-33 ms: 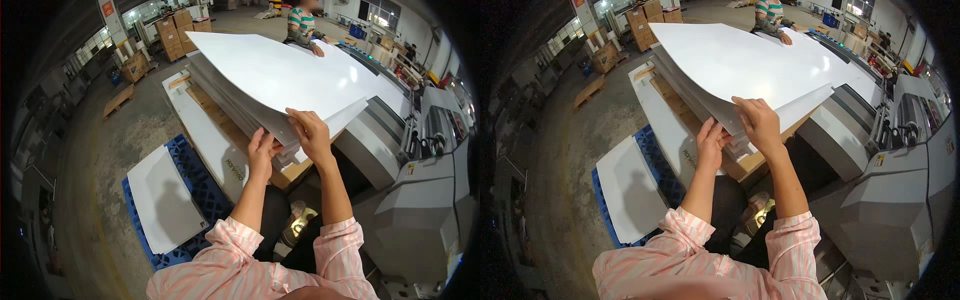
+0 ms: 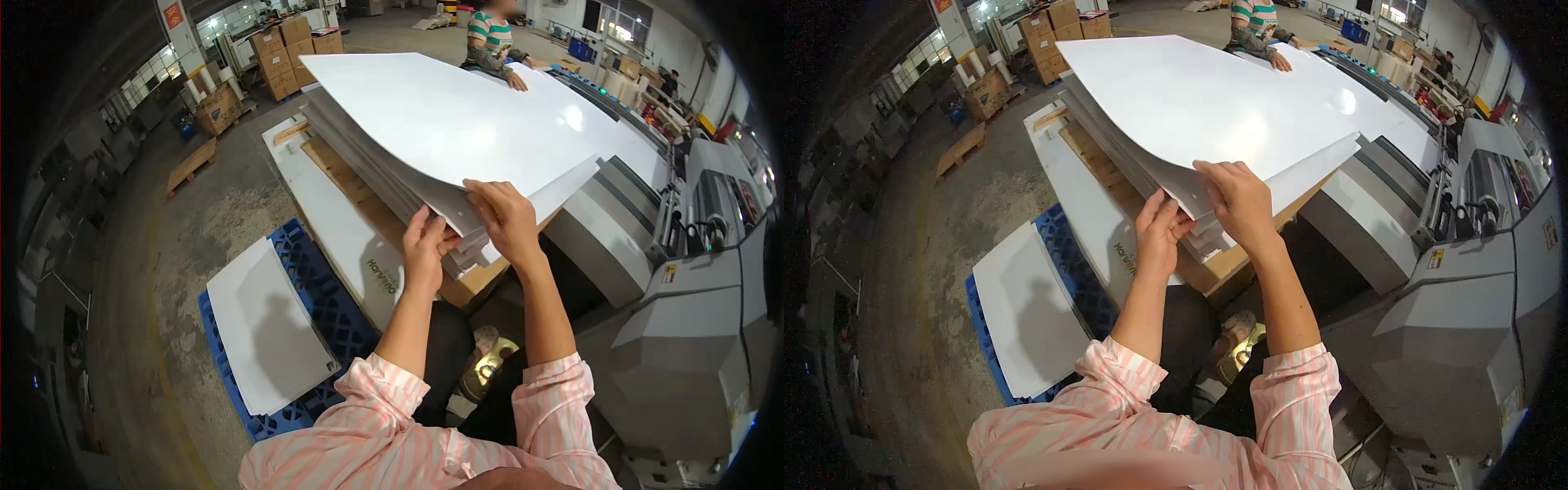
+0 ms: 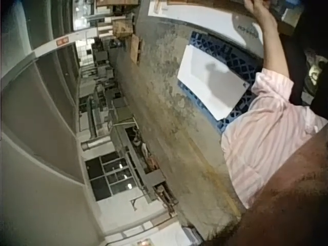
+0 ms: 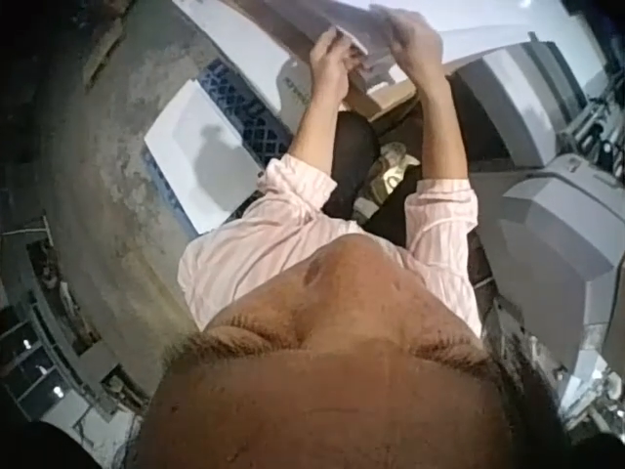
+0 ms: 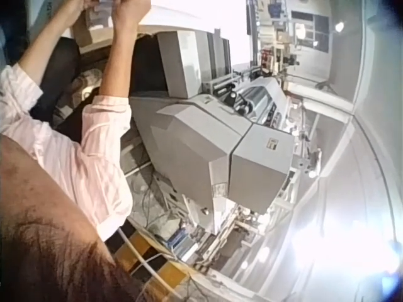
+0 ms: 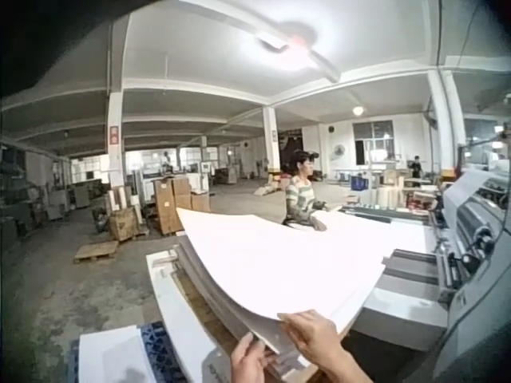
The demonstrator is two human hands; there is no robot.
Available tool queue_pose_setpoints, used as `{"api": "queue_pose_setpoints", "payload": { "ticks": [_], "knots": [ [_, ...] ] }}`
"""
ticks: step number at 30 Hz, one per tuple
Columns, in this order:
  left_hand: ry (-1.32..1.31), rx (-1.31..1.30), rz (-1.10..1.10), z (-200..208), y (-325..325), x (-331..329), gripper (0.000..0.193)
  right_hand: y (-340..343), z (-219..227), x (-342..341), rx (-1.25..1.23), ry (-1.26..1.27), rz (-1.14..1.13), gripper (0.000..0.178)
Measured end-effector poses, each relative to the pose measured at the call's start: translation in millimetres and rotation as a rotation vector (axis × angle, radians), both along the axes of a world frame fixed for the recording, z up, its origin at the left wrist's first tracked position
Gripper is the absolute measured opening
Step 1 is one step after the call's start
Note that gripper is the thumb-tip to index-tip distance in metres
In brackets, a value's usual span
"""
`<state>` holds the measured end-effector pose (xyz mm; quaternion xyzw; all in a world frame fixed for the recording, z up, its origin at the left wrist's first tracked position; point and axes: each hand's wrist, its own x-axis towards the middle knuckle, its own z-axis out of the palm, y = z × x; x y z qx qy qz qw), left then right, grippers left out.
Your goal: The recorder is aligning and stacking large white sheets of paper or material on a pallet in an industrial setting.
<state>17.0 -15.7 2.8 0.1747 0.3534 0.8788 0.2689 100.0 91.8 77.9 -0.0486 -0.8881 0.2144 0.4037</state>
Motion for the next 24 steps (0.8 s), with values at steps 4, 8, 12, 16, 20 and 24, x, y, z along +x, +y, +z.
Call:
{"api": "queue_pose_setpoints", "payload": {
  "ticks": [4, 8, 12, 16, 20, 24],
  "knots": [
    [-0.047, -0.058, 0.07, -1.2, 5.7, 3.2, 0.055, 11.9, -11.7, 1.8, 0.134, -0.24, -0.096, 0.018],
    [-0.021, -0.107, 0.061, 1.6, 10.0, 3.2, 0.058, 12.7, -9.5, 8.8, 0.132, -0.251, -0.056, 0.018],
    [0.018, -0.15, 0.09, -1.5, 4.6, -2.0, 0.056, -2.4, -0.4, 10.0, 0.14, -0.157, 0.104, 0.018],
    [0.011, 0.027, -0.007, -2.7, -2.0, -3.0, 0.044, -3.0, -6.4, 2.9, 0.144, -0.104, -0.034, 0.018],
    [-0.038, -0.053, 0.042, 0.6, 8.6, 0.7, 0.038, 5.3, -6.2, 7.8, 0.113, -0.01, -0.048, 0.019],
    [0.008, -0.27, 0.25, 5.3, 14.8, 9.3, 0.055, 12.3, -12.8, 7.9, 0.147, 0.059, -0.042, 0.02]
  ]
}}
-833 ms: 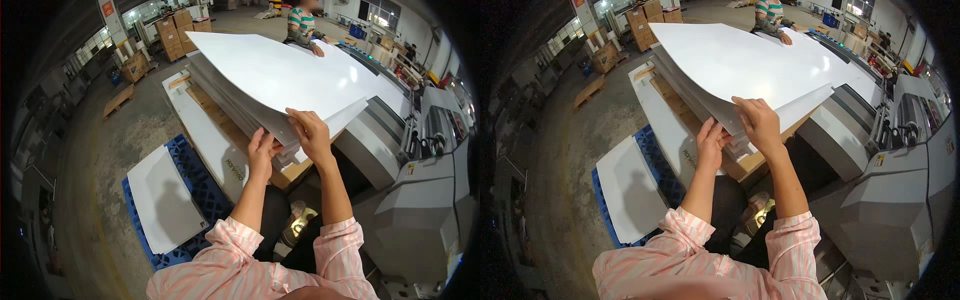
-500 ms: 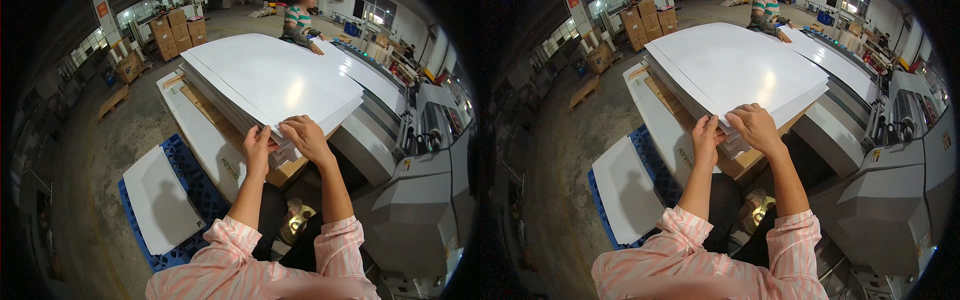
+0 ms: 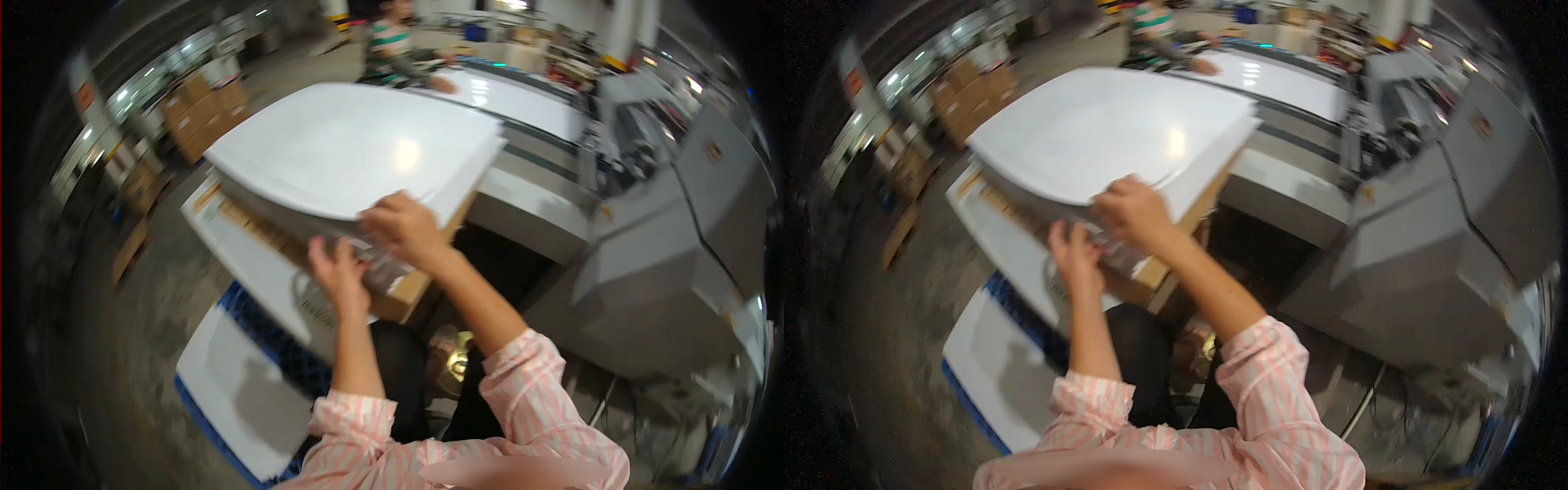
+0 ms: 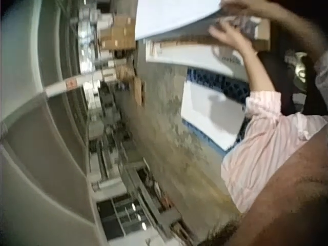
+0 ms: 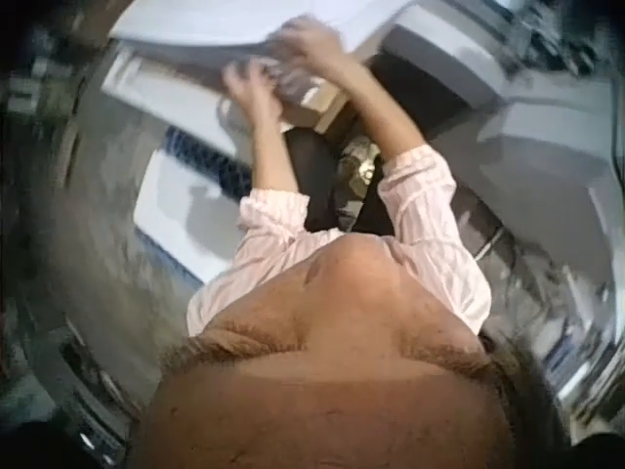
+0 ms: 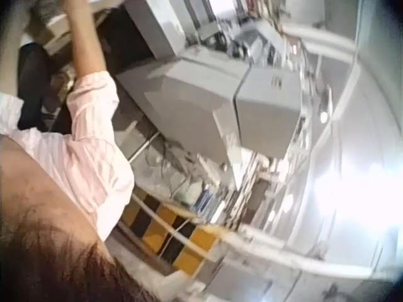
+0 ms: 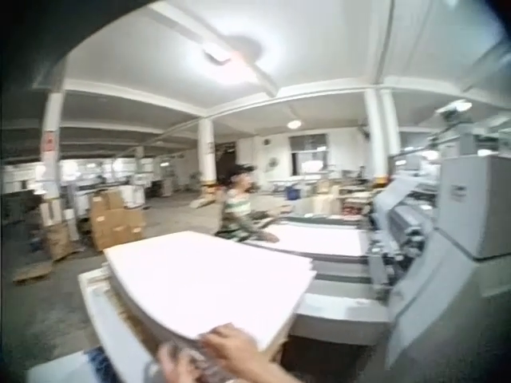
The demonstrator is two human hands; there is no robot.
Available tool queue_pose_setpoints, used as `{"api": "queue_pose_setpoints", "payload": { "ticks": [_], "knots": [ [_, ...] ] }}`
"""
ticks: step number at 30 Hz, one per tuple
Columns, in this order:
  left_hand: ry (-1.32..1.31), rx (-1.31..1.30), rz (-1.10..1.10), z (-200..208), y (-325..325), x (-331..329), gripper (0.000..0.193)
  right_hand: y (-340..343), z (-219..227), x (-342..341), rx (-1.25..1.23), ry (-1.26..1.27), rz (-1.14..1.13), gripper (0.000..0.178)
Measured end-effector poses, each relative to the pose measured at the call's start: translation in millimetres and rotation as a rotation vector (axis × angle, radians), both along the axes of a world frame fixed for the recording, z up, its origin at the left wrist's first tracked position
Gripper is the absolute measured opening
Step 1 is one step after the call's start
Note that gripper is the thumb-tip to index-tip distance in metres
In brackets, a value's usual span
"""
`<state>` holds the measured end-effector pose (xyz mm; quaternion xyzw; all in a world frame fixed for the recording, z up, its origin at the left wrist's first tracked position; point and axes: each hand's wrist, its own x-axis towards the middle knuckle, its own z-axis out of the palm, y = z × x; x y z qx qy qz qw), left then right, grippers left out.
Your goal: The recorder is aligning and stacking large white sheets of paper or material on a pallet in an industrial setting.
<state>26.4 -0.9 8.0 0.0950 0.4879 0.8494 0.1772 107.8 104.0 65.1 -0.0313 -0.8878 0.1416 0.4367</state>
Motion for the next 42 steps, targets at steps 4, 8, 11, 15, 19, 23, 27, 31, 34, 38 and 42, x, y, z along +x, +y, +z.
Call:
{"api": "queue_pose_setpoints", "payload": {
  "ticks": [4, 8, 11, 15, 19, 23, 27, 31, 34, 38, 42],
  "knots": [
    [0.082, -0.036, 0.025, 9.8, -8.5, -4.1, 0.034, -11.4, -2.5, -12.2, -0.035, 0.042, 0.024, 0.019],
    [0.062, 0.092, -0.123, 1.9, -6.3, 9.2, 0.025, -5.2, -7.6, -10.0, -0.09, 0.051, 0.047, 0.017],
    [0.19, -0.043, -0.125, -9.1, -8.2, 6.4, 0.022, 2.2, -12.0, -16.5, -0.293, 0.162, 0.113, 0.017],
    [0.138, -0.021, -0.107, -0.6, -9.9, 9.7, 0.016, -0.1, -6.3, -19.4, -0.527, 0.36, 0.144, 0.019],
    [0.178, 0.029, -0.164, -3.4, -12.4, 6.6, 0.009, -9.7, 4.2, -11.8, -0.061, 0.408, -0.032, 0.018],
    [0.188, 0.03, -0.136, -5.5, -9.7, 6.5, 0.006, -8.8, 0.4, -9.2, -0.164, 0.124, 0.104, 0.016],
    [0.196, -0.01, -0.142, -5.6, -10.0, 5.9, 0.018, 3.9, -11.6, -10.4, -0.156, -0.195, 0.09, 0.02],
    [0.141, 0.025, -0.142, 3.1, -12.6, 8.2, 0.034, 0.0, -11.0, -4.8, -0.038, -0.017, 0.187, 0.021],
    [0.169, -0.012, -0.104, 2.0, -9.2, 8.2, 0.033, 0.1, -14.8, -9.2, -0.016, -0.02, 0.162, 0.026],
    [0.329, -0.153, -0.108, -6.8, -4.6, 12.0, 0.027, 7.2, -27.1, -20.0, -0.953, 0.095, 0.316, 0.033],
    [0.284, -0.229, -0.13, -12.4, -15.4, -2.4, 0.028, 1.4, -23.4, -33.5, -1.03, 0.267, 0.352, 0.026]
  ]
}}
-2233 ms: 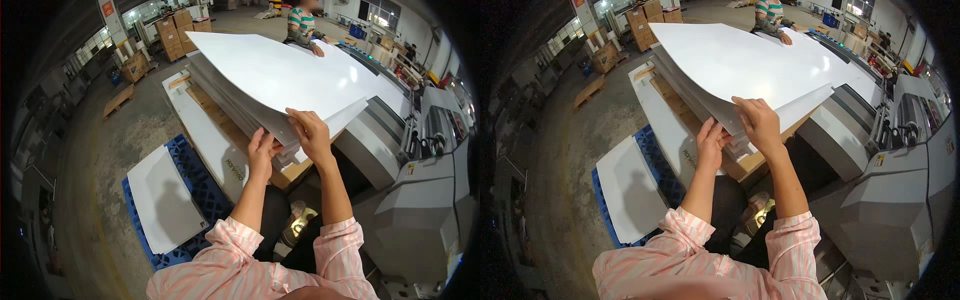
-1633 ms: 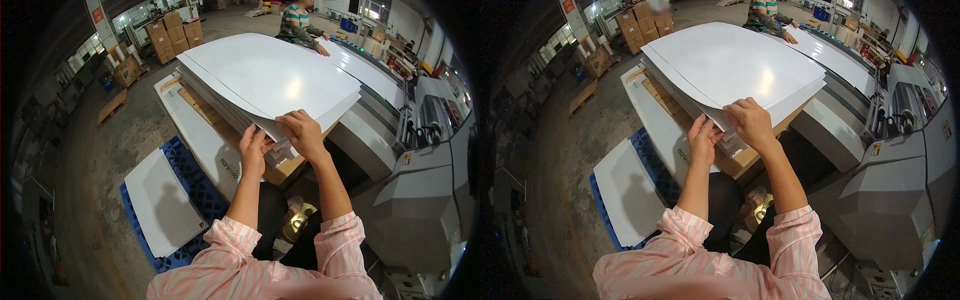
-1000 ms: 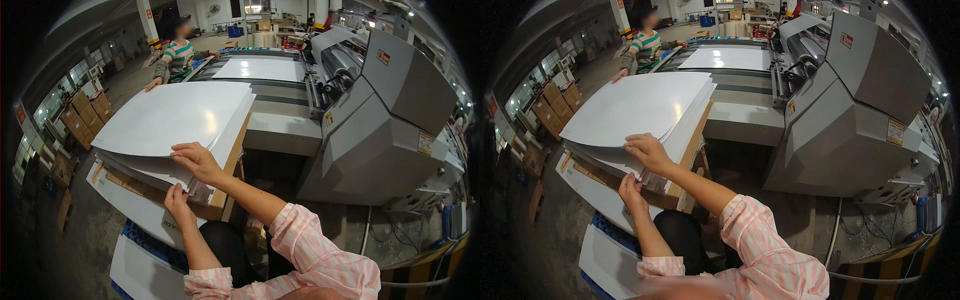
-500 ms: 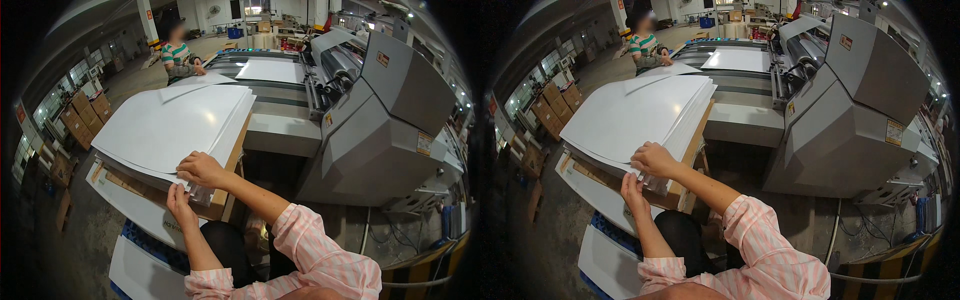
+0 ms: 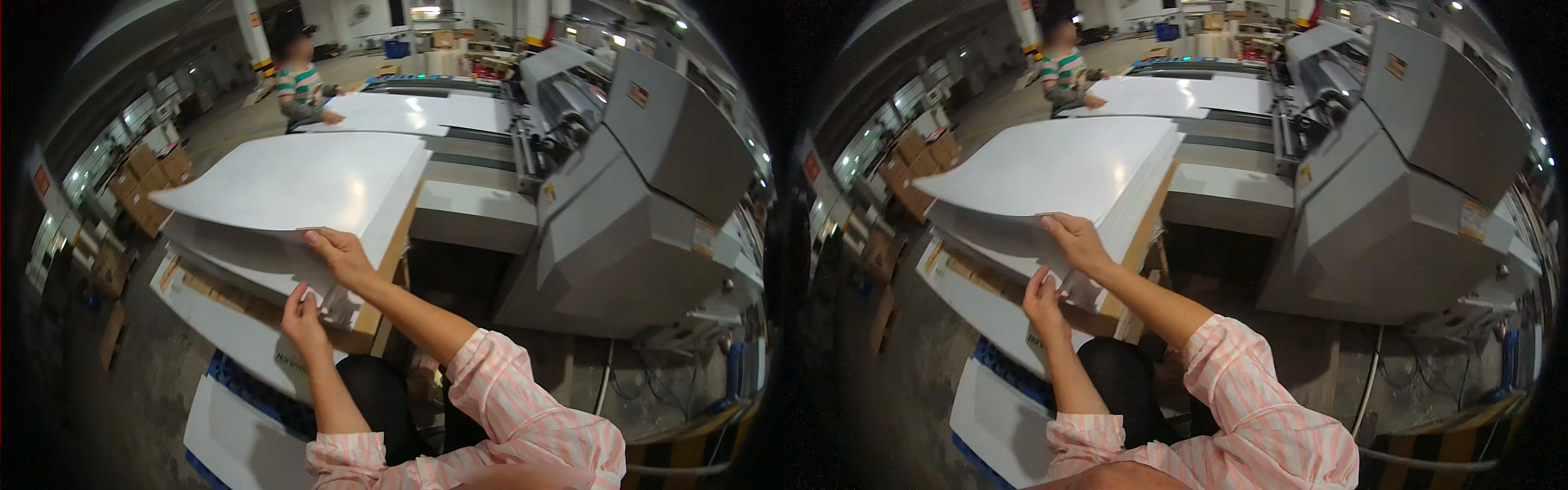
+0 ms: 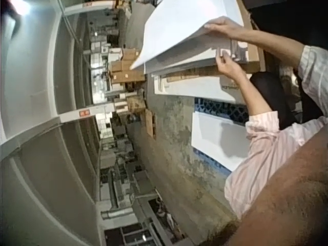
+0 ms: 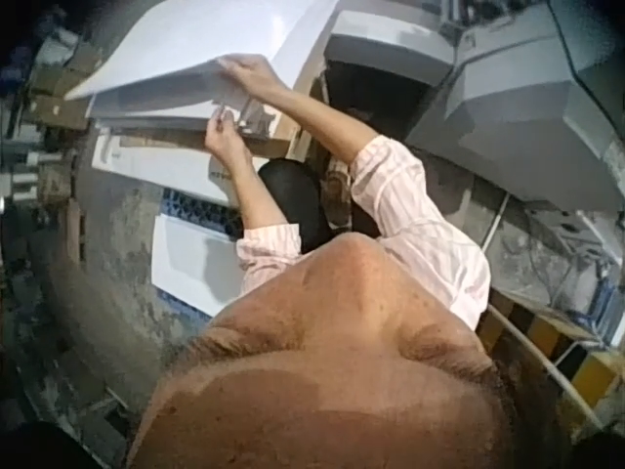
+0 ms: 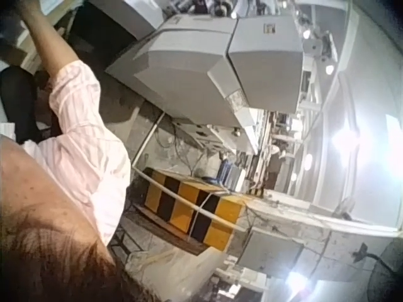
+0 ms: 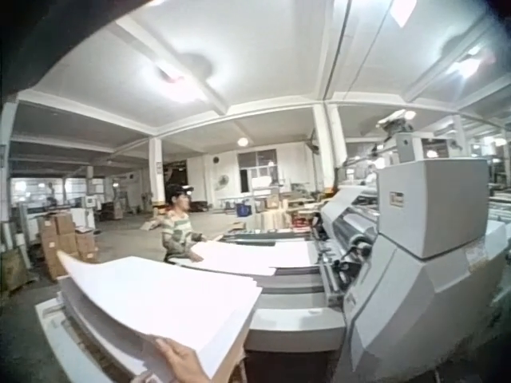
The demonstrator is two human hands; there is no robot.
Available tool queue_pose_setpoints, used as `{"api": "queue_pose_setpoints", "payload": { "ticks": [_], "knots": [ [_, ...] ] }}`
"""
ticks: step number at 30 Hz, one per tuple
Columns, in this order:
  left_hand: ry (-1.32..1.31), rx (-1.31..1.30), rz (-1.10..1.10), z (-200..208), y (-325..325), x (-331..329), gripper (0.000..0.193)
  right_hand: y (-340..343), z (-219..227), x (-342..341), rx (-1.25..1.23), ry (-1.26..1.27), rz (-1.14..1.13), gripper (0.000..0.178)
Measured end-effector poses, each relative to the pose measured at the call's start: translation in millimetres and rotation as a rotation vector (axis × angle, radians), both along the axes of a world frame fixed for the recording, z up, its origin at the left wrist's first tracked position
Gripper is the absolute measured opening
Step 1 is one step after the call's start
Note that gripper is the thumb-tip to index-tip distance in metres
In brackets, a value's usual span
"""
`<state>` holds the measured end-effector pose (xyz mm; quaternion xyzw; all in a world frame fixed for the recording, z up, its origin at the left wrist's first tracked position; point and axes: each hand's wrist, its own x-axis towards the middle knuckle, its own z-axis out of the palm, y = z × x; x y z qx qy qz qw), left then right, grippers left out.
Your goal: The recorder is aligning and stacking large white sheets of paper or material on a pallet in an industrial setting.
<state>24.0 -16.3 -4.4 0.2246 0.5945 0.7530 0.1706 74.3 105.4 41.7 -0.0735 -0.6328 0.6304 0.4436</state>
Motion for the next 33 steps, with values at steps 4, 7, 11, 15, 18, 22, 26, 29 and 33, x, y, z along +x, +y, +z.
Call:
{"api": "queue_pose_setpoints", "payload": {
  "ticks": [4, 7, 11, 15, 18, 22, 26, 29, 33],
  "knots": [
    [-0.233, 0.344, 0.049, -3.7, 8.5, 0.3, 0.055, 1.0, 10.2, 6.0, 0.868, -0.038, -0.215, 0.021],
    [-0.31, 0.399, -0.039, 3.8, 17.6, 6.0, 0.056, 8.3, 12.3, 23.4, 0.736, -0.315, -0.125, 0.021],
    [-0.33, 0.444, -0.156, 5.5, 5.9, -3.4, 0.048, 3.9, 10.0, 18.1, 0.98, -0.276, -0.235, 0.017],
    [-0.345, 0.397, -0.054, 2.5, 2.8, -4.9, 0.052, -3.2, 17.3, 21.9, 1.007, -0.359, -0.153, 0.019],
    [-0.313, 0.334, -0.011, 8.4, 6.2, -0.9, 0.054, -9.8, 30.6, 33.4, 0.908, -0.468, -0.013, 0.021],
    [-0.307, 0.311, 0.001, 12.3, 6.0, 3.5, 0.054, -11.1, 30.3, 37.6, 1.057, -0.374, -0.061, 0.018],
    [-0.329, 0.427, -0.151, 9.0, 3.8, -0.5, 0.052, -9.5, 26.7, 34.8, 1.012, -0.354, -0.218, 0.018],
    [-0.323, 0.369, -0.101, 9.9, 5.1, -1.8, 0.05, -8.1, 25.1, 31.8, 1.005, -0.356, -0.238, 0.019],
    [-0.255, 0.262, 0.112, 21.2, 8.4, 8.5, 0.046, -8.2, 22.3, 26.5, 0.985, -0.29, -0.281, 0.021]
  ]
}}
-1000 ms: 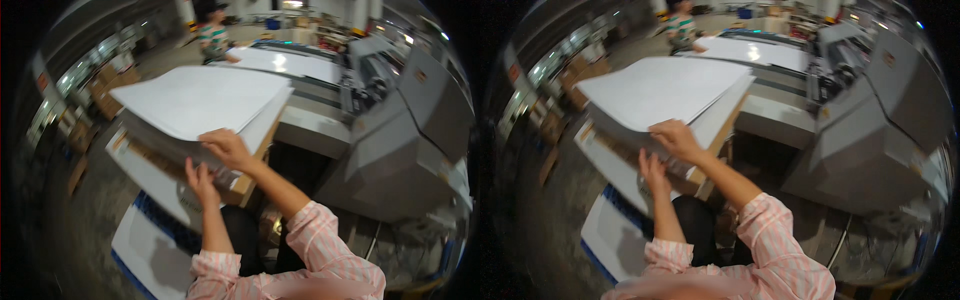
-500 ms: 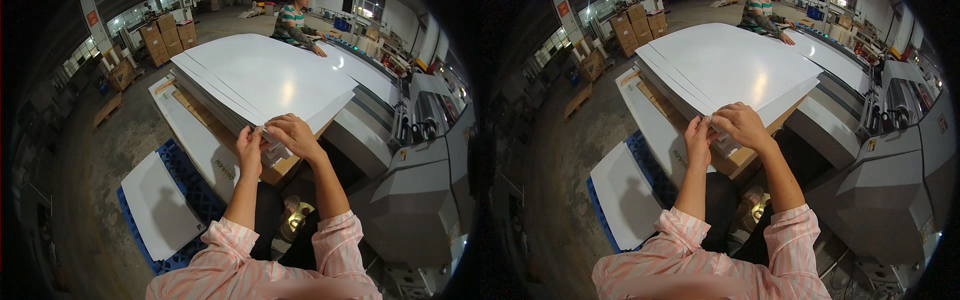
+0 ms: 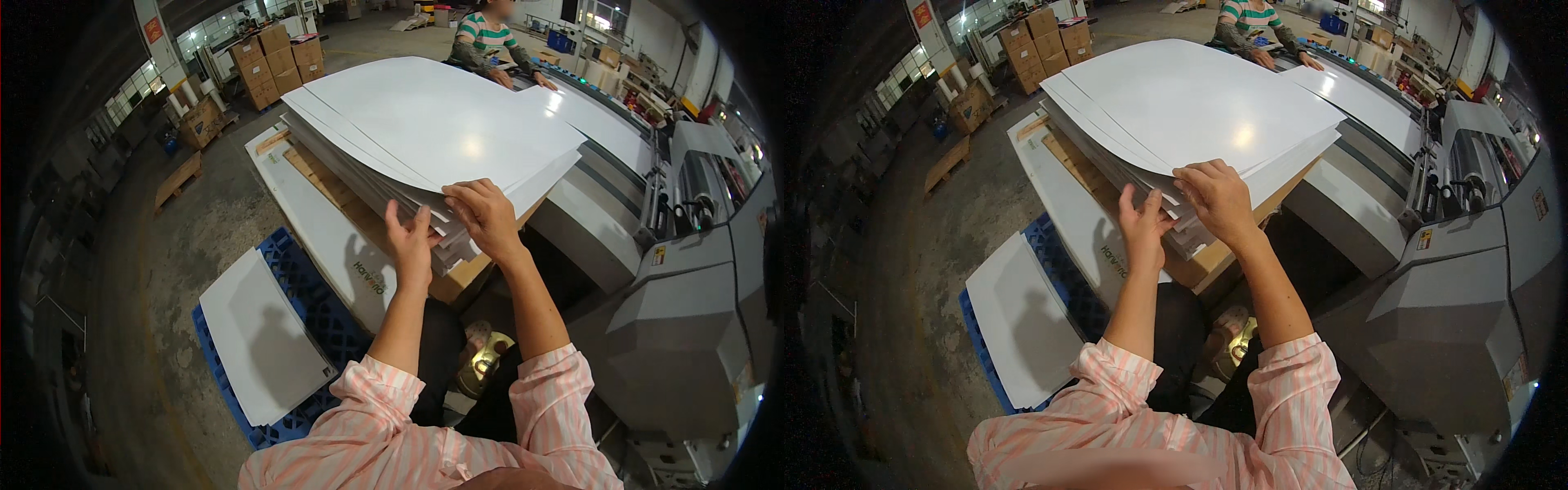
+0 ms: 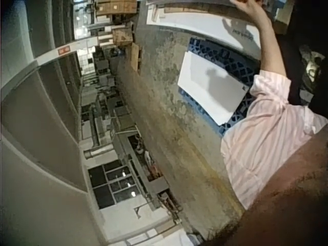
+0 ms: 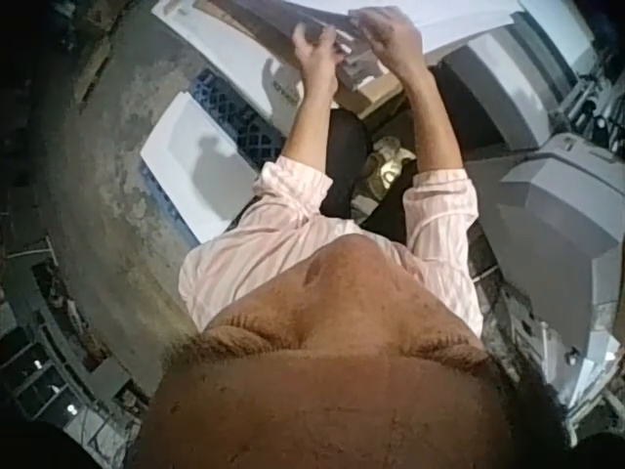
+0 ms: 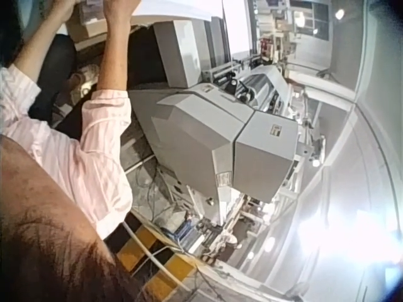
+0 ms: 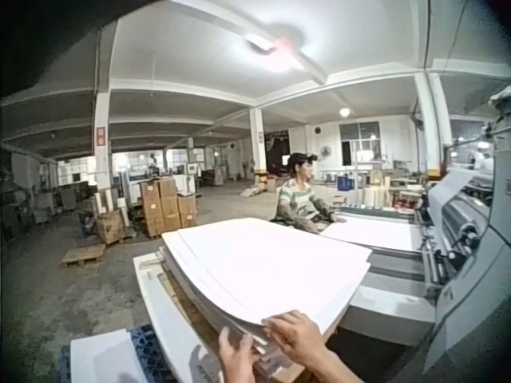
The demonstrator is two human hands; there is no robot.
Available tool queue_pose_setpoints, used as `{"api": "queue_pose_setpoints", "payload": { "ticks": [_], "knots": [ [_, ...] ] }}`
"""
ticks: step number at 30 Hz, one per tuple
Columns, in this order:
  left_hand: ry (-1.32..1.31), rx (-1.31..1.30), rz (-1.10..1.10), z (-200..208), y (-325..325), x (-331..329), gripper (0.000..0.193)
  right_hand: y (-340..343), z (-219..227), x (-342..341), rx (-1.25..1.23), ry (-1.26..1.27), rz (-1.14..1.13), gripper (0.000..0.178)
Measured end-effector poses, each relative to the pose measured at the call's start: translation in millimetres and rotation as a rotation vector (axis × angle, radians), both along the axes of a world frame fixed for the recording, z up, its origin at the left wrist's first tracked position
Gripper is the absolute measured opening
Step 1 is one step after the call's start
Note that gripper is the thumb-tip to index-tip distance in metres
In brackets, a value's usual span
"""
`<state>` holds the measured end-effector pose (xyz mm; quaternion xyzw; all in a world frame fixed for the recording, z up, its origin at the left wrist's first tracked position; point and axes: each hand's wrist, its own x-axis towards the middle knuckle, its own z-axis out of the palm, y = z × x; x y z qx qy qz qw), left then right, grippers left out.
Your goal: The recorder is aligning and stacking large white sheets of paper or material on a pallet in an industrial setting.
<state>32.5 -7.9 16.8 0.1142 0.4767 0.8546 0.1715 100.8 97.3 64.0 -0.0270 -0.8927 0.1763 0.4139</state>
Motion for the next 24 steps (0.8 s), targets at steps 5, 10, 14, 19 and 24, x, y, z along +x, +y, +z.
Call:
{"api": "queue_pose_setpoints", "payload": {
  "ticks": [5, 10, 14, 19, 24],
  "knots": [
    [0.155, -0.105, -0.033, -7.1, -1.4, -7.2, 0.028, -10.5, 2.1, -9.0, 0.005, 0.047, 0.02, 0.025],
    [0.327, -0.182, -0.012, -15.7, 8.6, 5.3, 0.03, 1.4, -12.4, -14.7, -0.221, 0.103, 0.097, 0.024],
    [0.262, -0.213, -0.09, -19.7, -1.0, -0.2, 0.019, 3.0, -10.6, -22.4, -1.096, 0.164, 0.21, 0.027],
    [0.255, -0.12, -0.13, -8.8, -3.2, 5.0, 0.018, -3.7, 1.9, -18.5, -0.715, 0.381, 0.134, 0.027],
    [0.301, -0.103, -0.116, -10.2, -2.0, 4.4, 0.02, -8.5, 0.3, -11.8, -0.252, 0.007, 0.115, 0.019]
  ]
}}
